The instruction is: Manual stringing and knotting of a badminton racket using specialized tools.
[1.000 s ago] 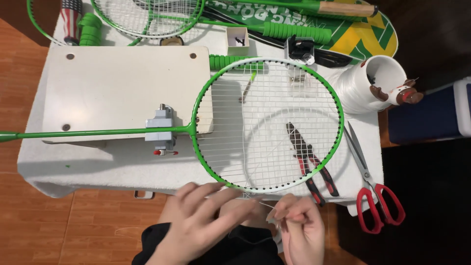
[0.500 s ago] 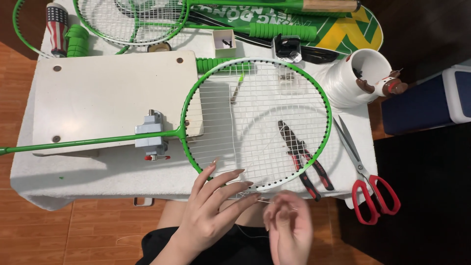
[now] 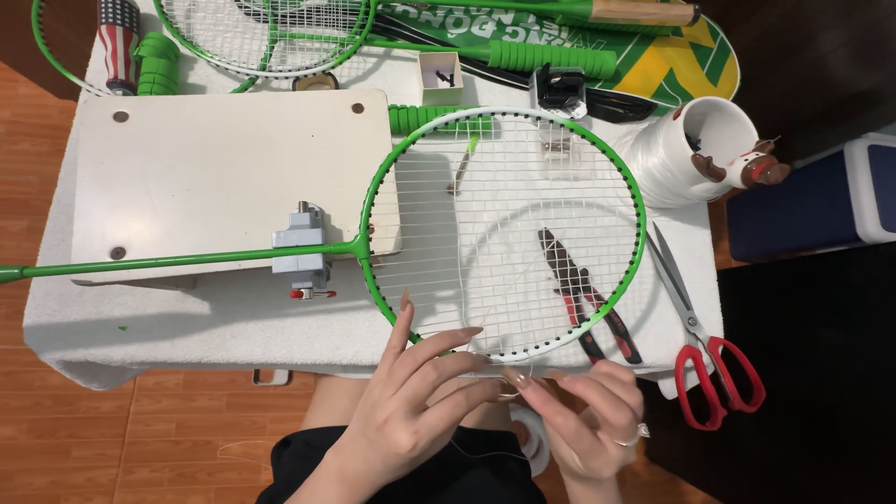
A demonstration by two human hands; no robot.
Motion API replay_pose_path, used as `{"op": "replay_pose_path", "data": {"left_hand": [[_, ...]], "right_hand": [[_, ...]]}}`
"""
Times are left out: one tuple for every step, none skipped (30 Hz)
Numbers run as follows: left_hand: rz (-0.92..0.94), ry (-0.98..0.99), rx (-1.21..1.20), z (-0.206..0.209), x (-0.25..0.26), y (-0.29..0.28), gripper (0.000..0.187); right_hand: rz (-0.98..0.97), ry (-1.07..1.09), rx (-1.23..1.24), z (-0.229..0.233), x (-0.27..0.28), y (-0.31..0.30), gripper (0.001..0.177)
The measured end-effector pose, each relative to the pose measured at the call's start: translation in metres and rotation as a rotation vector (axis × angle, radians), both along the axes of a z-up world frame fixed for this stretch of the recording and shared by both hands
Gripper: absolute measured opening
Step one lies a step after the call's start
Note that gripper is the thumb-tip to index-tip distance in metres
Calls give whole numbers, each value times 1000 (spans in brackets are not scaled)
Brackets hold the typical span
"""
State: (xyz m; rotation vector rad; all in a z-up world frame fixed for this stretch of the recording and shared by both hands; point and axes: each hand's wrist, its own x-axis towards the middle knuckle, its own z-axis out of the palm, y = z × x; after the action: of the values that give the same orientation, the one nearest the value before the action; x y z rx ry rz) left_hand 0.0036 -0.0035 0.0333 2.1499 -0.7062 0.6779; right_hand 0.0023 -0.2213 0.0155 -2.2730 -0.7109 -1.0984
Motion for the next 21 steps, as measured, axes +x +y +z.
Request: {"op": "replay_pose_path", "data": {"left_hand": [[-12, 7, 3, 1, 0, 1, 21], [-11, 9, 1, 1, 0, -1, 21], [4, 1, -9, 1, 0, -1, 21], [19, -7, -18, 1, 0, -2, 21], [17, -7, -19, 0, 0, -3, 21], [27, -7, -30, 0, 0, -4, 20], [36, -6, -41, -1, 0, -5, 19], [33, -5, -41, -2, 0, -6, 19], [35, -1, -53, -3, 0, -6, 17], [37, 3, -65, -5, 0, -7, 15], [36, 6, -65, -5, 0, -7, 15], [29, -1, -63, -5, 1, -6, 16], [23, -11, -61, -5, 1, -6, 17], [22, -9, -62, -4, 2, -6, 17], [20, -10, -75, -4, 2, -6, 18], [19, -11, -88, -2, 2, -6, 19], [21, -12, -88, -3, 2, -7, 19], [23, -14, -106, -4, 2, -7, 21], [28, -14, -123, -5, 1, -7, 22], [31, -13, -123, -4, 1, -7, 22], [34, -20, -151, -4, 1, -8, 24]], "right_hand": [[-2, 2, 29, -1, 2, 3, 31], [-1, 4, 27, -2, 1, 4, 31], [-4, 17, 60, -2, -1, 7, 30], [-6, 30, 92, -3, -2, 9, 30], [-9, 30, 91, -5, -4, 10, 30], [-11, 53, 111, -6, -5, 10, 29], [-15, 77, 132, -7, -7, 11, 28], [-18, 77, 131, -8, -9, 13, 28], [-37, 75, 145, -8, -12, 15, 27], [-56, 72, 158, -9, -14, 17, 27], [-58, 76, 158, -8, -15, 16, 27], [-88, 83, 155, -6, -17, 15, 27], [-118, 88, 152, -5, -18, 15, 27], [-119, 90, 151, -5, -18, 14, 27], [-130, 110, 134, -5, -18, 13, 27], [-141, 131, 117, -4, -18, 13, 27], [-139, 130, 117, -4, -16, 12, 27], [-125, 137, 114, -4, -13, 11, 27], [-109, 146, 111, -4, -11, 11, 26], [-105, 147, 111, -7, -8, 11, 26], [-78, 162, 155, -9, -6, 12, 24]]}}
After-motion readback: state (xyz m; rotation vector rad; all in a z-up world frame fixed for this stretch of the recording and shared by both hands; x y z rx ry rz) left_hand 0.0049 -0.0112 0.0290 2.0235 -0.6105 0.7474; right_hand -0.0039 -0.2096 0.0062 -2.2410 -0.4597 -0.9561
